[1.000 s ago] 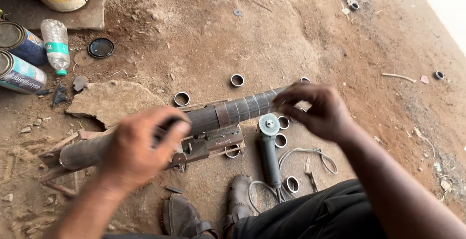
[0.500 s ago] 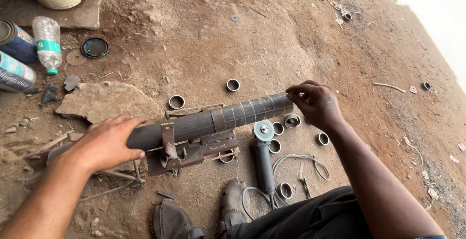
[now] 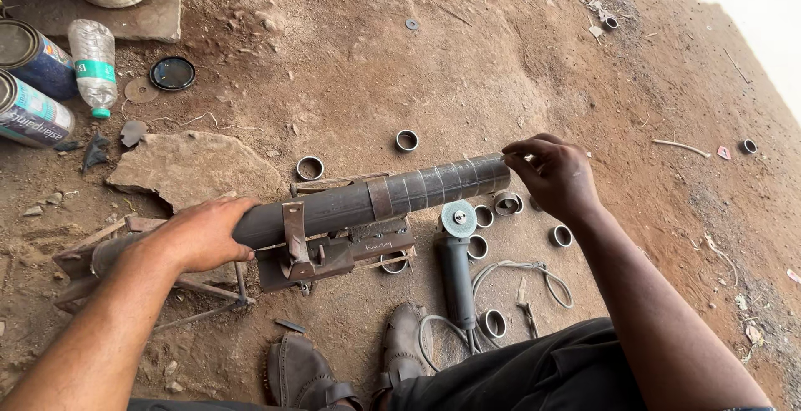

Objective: The person sits on the ground and uses a small metal ring and a scribe to mark evenly spaced lines around a long metal pipe clamped in a stand. They repeatedly rotate the pipe and scribe along the circumference to create measurement marks.

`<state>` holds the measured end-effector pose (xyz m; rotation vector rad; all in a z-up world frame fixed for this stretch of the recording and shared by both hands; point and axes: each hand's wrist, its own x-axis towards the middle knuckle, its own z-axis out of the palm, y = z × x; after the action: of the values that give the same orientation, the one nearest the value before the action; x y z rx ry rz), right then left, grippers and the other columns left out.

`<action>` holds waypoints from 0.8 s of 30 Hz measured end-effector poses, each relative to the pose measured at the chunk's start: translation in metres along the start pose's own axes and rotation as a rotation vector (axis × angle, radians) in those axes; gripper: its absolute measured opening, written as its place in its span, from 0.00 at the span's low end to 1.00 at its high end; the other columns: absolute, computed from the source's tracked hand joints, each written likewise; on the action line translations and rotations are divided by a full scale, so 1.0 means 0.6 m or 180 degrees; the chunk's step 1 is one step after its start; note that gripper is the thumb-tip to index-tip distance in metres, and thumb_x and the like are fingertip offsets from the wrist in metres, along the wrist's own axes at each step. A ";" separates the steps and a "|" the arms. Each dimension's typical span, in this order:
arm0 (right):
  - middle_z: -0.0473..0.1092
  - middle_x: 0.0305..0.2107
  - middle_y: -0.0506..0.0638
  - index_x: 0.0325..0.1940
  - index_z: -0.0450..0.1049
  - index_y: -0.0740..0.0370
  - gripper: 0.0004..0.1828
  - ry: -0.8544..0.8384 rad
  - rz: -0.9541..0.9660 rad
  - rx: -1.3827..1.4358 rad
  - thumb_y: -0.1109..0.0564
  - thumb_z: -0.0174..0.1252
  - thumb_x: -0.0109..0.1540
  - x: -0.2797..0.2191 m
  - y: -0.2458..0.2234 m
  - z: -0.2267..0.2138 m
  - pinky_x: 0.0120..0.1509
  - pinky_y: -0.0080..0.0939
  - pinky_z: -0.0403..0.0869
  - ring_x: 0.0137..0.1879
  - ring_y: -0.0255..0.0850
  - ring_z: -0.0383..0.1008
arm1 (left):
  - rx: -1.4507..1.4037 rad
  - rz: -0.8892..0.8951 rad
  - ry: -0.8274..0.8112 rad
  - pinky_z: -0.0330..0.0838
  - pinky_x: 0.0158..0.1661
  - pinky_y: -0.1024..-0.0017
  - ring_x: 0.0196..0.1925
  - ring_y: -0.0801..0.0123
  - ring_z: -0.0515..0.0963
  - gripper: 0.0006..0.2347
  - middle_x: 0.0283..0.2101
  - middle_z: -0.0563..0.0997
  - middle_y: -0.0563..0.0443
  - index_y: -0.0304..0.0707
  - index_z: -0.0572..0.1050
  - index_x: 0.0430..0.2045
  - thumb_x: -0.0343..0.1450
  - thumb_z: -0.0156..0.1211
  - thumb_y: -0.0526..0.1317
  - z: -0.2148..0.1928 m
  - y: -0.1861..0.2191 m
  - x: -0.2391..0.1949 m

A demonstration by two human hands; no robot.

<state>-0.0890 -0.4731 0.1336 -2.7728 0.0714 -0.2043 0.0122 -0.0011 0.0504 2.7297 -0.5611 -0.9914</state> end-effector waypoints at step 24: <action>0.79 0.39 0.48 0.46 0.82 0.56 0.09 0.0137 0.0048 -0.0035 0.53 0.63 0.65 0.004 -0.013 -0.003 0.43 0.39 0.81 0.38 0.37 0.80 | 0.0953 -0.0135 0.0413 0.76 0.57 0.61 0.58 0.62 0.81 0.30 0.52 0.81 0.54 0.50 0.71 0.54 0.58 0.80 0.42 -0.026 0.056 -0.025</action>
<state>-0.0870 -0.4663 0.1385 -2.7782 0.1046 -0.2605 0.0021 -0.0251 0.0806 3.0521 -0.6802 -0.7863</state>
